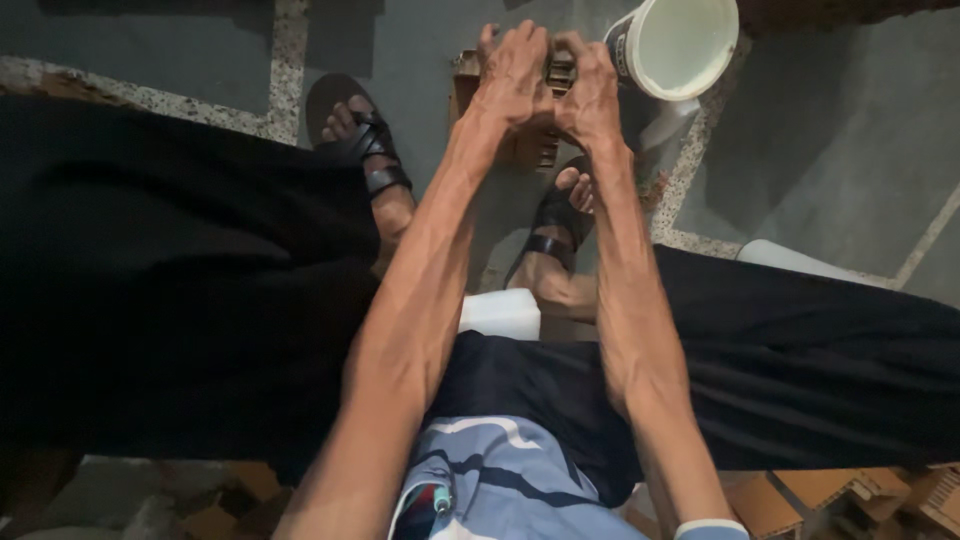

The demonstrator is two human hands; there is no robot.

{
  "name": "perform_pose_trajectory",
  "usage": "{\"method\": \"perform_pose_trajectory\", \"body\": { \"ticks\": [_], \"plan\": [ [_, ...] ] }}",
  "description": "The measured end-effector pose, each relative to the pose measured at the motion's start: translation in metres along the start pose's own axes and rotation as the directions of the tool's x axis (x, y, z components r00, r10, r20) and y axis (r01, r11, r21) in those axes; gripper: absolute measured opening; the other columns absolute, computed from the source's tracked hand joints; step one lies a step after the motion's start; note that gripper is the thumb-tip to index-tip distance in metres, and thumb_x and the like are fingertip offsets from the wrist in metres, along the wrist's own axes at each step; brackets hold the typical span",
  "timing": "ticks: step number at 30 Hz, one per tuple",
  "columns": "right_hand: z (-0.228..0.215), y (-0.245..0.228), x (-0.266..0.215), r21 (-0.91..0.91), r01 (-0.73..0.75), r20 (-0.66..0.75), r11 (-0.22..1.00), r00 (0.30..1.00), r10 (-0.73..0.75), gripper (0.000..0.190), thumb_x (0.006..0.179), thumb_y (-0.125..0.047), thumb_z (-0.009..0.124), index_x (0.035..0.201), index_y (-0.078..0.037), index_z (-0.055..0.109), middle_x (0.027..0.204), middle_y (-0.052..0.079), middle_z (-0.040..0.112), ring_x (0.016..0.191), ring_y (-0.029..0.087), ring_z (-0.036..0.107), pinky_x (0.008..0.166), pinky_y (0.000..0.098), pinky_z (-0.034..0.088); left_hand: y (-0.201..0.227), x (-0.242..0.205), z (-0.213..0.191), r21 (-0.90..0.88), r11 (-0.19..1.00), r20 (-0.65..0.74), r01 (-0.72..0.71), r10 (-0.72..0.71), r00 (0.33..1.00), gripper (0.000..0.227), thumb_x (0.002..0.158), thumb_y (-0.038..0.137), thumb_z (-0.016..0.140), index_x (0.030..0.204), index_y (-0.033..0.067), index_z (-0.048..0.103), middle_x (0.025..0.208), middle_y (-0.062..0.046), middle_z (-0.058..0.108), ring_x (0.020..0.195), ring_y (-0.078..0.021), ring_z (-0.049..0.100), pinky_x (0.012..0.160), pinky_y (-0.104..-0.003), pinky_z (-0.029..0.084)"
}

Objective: The person assembles small corrugated cardboard pieces into a box-like structure. They apply glue from a white bottle to edges, press pieces together, and secure the assembly with a rubber band. The person sits on the floor surrounded by cardboard parts and a bucket.

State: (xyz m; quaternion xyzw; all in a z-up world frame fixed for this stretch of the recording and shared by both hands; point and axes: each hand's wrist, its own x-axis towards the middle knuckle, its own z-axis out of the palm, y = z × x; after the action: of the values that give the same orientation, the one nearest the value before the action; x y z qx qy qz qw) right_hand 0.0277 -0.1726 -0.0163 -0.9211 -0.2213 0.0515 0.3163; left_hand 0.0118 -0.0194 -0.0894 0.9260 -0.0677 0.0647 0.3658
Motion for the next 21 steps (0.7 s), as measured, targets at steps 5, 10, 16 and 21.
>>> {"method": "perform_pose_trajectory", "body": {
  "ticks": [5, 10, 16, 21],
  "plan": [
    [0.0, 0.001, 0.005, 0.014, -0.017, -0.042, 1.0, 0.999, 0.018, 0.04, 0.079, -0.014, 0.086, 0.114, -0.005, 0.068, 0.096, 0.019, 0.07, 0.093, 0.037, 0.068, 0.083, 0.0438, 0.057, 0.014, 0.008, -0.016, 0.012, 0.999, 0.041, 0.052, -0.052, 0.998, 0.045, 0.07, 0.02, 0.078, 0.109, 0.0088, 0.058, 0.109, -0.015, 0.061, 0.112, -0.0355, 0.059, 0.109, -0.062, 0.028],
    [0.001, -0.004, 0.001, 0.01, -0.064, -0.017, 0.998, 0.998, 0.064, 0.04, 0.073, -0.008, 0.08, 0.11, -0.004, 0.067, 0.098, 0.016, 0.074, 0.095, 0.035, 0.071, 0.086, 0.0412, 0.059, 0.041, 0.005, -0.043, 0.116, 0.979, 0.049, 0.166, -0.173, 0.984, 0.064, 0.063, 0.036, 0.089, 0.108, 0.0016, 0.061, 0.104, -0.02, 0.063, 0.107, -0.0391, 0.06, 0.111, -0.068, 0.024],
    [-0.004, -0.013, 0.003, 0.009, -0.138, 0.052, 0.99, 0.989, 0.138, 0.077, 0.05, -0.036, 0.106, 0.104, 0.0, 0.063, 0.091, 0.018, 0.071, 0.085, 0.034, 0.072, 0.076, 0.0432, 0.059, 0.012, 0.003, -0.078, 0.147, 0.899, -0.135, 0.413, -0.396, 0.908, 0.046, 0.064, 0.01, 0.077, 0.108, 0.002, 0.066, 0.106, -0.02, 0.068, 0.101, -0.0404, 0.067, 0.095, -0.058, 0.053],
    [-0.011, -0.026, 0.005, 0.026, -0.137, 0.094, 0.99, 0.986, 0.134, 0.075, 0.056, -0.042, 0.102, 0.106, -0.002, 0.063, 0.101, 0.017, 0.074, 0.093, 0.032, 0.074, 0.083, 0.0415, 0.061, -0.057, -0.013, -0.072, -0.229, 0.693, -0.131, 0.684, -0.718, 0.684, 0.035, 0.074, 0.001, 0.059, 0.107, 0.0023, 0.069, 0.097, -0.021, 0.071, 0.088, -0.0373, 0.073, 0.077, -0.043, 0.06]
  ]
}}
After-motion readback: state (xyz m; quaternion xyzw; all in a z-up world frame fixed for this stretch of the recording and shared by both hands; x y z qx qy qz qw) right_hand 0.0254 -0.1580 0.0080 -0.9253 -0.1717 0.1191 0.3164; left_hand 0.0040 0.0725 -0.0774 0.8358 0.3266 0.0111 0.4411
